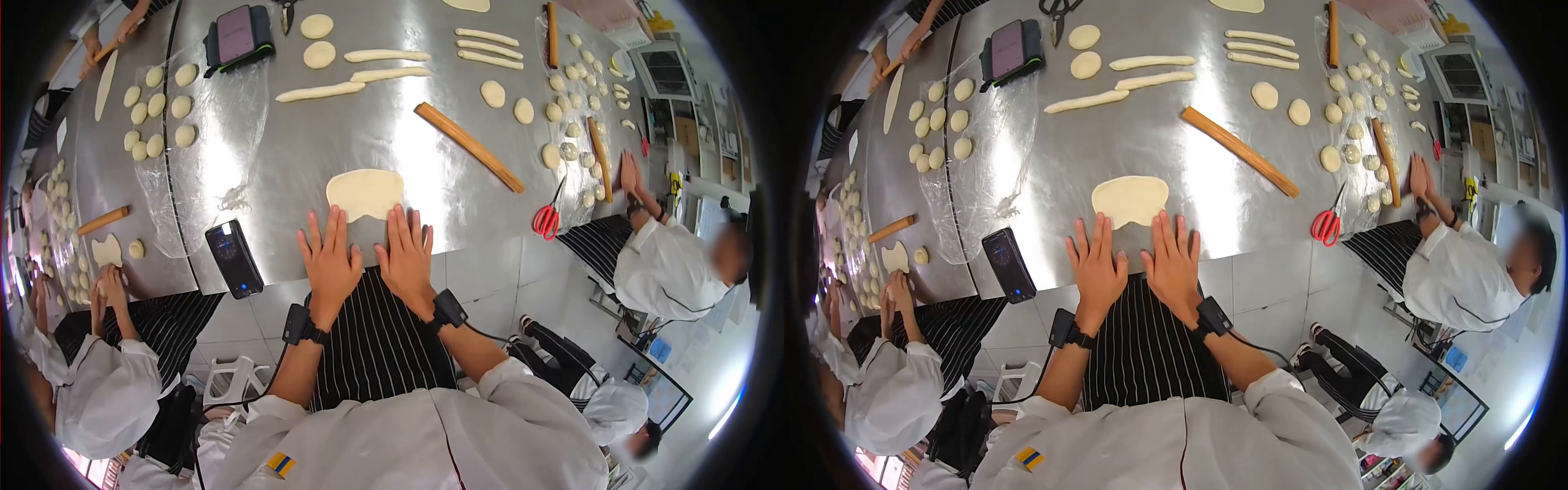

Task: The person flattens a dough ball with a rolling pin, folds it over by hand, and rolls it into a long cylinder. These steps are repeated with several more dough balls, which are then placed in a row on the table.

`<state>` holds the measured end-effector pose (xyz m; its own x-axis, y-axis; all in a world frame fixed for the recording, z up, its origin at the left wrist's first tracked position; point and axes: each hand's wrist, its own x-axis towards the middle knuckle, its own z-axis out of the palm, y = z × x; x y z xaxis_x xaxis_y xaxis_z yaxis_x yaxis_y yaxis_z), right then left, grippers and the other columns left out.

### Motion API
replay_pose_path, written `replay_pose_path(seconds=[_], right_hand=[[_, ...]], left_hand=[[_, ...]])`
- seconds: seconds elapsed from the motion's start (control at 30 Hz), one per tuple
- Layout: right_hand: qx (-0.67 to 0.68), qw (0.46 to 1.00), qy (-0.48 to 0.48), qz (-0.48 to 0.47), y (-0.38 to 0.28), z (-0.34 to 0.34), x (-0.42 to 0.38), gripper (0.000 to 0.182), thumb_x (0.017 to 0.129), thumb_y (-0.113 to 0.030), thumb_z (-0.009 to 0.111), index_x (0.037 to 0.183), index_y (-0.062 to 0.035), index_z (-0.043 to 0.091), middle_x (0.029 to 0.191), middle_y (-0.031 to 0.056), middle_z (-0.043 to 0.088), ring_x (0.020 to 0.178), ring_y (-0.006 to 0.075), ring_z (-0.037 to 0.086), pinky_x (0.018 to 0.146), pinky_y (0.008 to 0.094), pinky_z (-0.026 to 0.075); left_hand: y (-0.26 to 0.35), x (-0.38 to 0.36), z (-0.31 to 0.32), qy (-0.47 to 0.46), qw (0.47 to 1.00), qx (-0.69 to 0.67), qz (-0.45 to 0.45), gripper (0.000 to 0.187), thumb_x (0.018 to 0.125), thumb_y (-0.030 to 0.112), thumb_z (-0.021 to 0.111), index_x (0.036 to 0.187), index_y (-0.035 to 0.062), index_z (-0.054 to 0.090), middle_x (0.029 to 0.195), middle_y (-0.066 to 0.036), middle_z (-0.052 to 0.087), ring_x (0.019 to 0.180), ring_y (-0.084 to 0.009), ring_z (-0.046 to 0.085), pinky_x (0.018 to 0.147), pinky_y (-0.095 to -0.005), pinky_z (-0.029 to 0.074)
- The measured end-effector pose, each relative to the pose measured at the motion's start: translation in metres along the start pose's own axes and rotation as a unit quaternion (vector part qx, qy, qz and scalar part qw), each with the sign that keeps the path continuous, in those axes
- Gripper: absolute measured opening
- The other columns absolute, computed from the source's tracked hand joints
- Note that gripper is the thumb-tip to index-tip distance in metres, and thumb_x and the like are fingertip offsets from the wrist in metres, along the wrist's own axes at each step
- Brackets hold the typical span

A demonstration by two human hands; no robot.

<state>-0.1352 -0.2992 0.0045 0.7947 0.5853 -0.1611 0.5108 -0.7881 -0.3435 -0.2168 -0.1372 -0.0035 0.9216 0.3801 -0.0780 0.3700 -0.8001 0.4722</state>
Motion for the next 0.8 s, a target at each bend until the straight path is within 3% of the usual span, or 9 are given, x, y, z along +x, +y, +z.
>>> replay_pose_path(seconds=[0.17, 0.23, 0.33, 0.47, 0.6, 0.67, 0.73, 0.77, 0.8], right_hand=[[-0.021, 0.999, -0.008, -0.027, 0.004, 0.000, 0.000, 0.070, 0.109, -0.034, 0.057, 0.170, -0.0051, 0.037, 0.178, 0.0117, 0.033, 0.164, 0.0435, 0.027, 0.128, 0.0704, 0.017], [-0.014, 0.999, -0.004, -0.047, 0.004, 0.001, 0.001, 0.068, 0.110, -0.034, 0.056, 0.170, -0.0064, 0.038, 0.179, 0.0104, 0.033, 0.164, 0.0432, 0.027, 0.128, 0.0705, 0.017], [-0.023, 0.999, -0.021, -0.004, -0.003, -0.003, -0.003, 0.067, 0.110, -0.033, 0.056, 0.170, -0.0091, 0.039, 0.179, 0.0086, 0.033, 0.164, 0.0406, 0.029, 0.129, 0.0704, 0.015], [-0.022, 0.997, -0.020, -0.065, -0.001, 0.009, 0.005, 0.066, 0.110, -0.032, 0.055, 0.171, -0.0111, 0.038, 0.179, 0.0067, 0.033, 0.164, 0.0386, 0.028, 0.130, 0.0702, 0.012], [0.007, 0.997, -0.050, -0.060, 0.002, 0.001, -0.005, 0.065, 0.110, -0.030, 0.056, 0.170, -0.0110, 0.041, 0.179, 0.0089, 0.034, 0.164, 0.0410, 0.028, 0.129, 0.0719, 0.013], [0.018, 0.997, -0.045, -0.068, 0.011, -0.002, 0.001, 0.065, 0.109, -0.031, 0.057, 0.169, -0.0104, 0.042, 0.178, 0.0111, 0.033, 0.163, 0.0431, 0.028, 0.128, 0.0731, 0.015], [0.028, 0.995, 0.077, -0.053, 0.036, -0.013, 0.002, 0.070, 0.106, -0.033, 0.060, 0.168, -0.0054, 0.041, 0.178, 0.0195, 0.031, 0.162, 0.0507, 0.025, 0.125, 0.0765, 0.018], [-0.045, 0.989, 0.132, -0.045, 0.063, -0.029, 0.020, 0.075, 0.104, -0.035, 0.063, 0.166, 0.0000, 0.042, 0.177, 0.0283, 0.028, 0.160, 0.0591, 0.022, 0.124, 0.0780, 0.019], [-0.048, 0.973, 0.225, -0.020, 0.087, -0.049, 0.048, 0.077, 0.104, -0.035, 0.064, 0.166, 0.0023, 0.039, 0.175, 0.0324, 0.027, 0.159, 0.0620, 0.021, 0.124, 0.0772, 0.016]], left_hand=[[-0.007, -0.013, 0.004, -0.024, 0.999, -0.006, 0.034, 0.075, 0.097, 0.023, 0.062, 0.167, 0.0047, 0.042, 0.177, -0.013, 0.036, 0.163, -0.0541, 0.020, 0.129, -0.0722, 0.013], [-0.005, -0.009, 0.000, -0.032, 0.999, -0.006, 0.037, 0.073, 0.097, 0.023, 0.062, 0.166, 0.0066, 0.045, 0.177, -0.011, 0.038, 0.164, -0.0513, 0.020, 0.129, -0.0718, 0.012], [0.006, -0.006, -0.001, -0.020, 0.998, -0.019, 0.049, 0.068, 0.099, 0.023, 0.059, 0.164, 0.0080, 0.049, 0.176, -0.008, 0.040, 0.166, -0.0468, 0.020, 0.129, -0.0720, 0.012], [0.016, 0.017, 0.007, -0.018, 0.997, 0.005, 0.080, 0.062, 0.102, 0.025, 0.055, 0.162, 0.0126, 0.054, 0.173, -0.001, 0.045, 0.164, -0.0405, 0.028, 0.128, -0.0727, 0.017], [0.012, -0.002, 0.005, -0.049, 0.995, -0.002, 0.083, 0.063, 0.101, 0.025, 0.056, 0.162, 0.0115, 0.053, 0.173, -0.001, 0.045, 0.165, -0.0409, 0.027, 0.128, -0.0727, 0.017], [0.008, -0.002, 0.008, -0.048, 0.995, -0.025, 0.086, 0.066, 0.098, 0.022, 0.058, 0.162, 0.0062, 0.052, 0.174, -0.008, 0.044, 0.164, -0.0488, 0.024, 0.128, -0.0725, 0.017], [0.004, -0.003, 0.008, -0.018, 0.996, -0.053, 0.075, 0.069, 0.097, 0.019, 0.059, 0.163, 0.0030, 0.049, 0.174, -0.014, 0.040, 0.163, -0.0526, 0.022, 0.129, -0.0720, 0.016], [0.003, -0.004, 0.009, 0.008, 0.995, -0.082, 0.063, 0.071, 0.096, 0.015, 0.059, 0.164, -0.0002, 0.046, 0.175, -0.020, 0.037, 0.162, -0.0563, 0.020, 0.129, -0.0715, 0.015], [0.003, 0.005, 0.005, 0.005, 0.995, -0.081, 0.060, 0.071, 0.096, 0.015, 0.059, 0.164, -0.0002, 0.046, 0.175, -0.020, 0.037, 0.162, -0.0563, 0.020, 0.129, -0.0715, 0.015]])
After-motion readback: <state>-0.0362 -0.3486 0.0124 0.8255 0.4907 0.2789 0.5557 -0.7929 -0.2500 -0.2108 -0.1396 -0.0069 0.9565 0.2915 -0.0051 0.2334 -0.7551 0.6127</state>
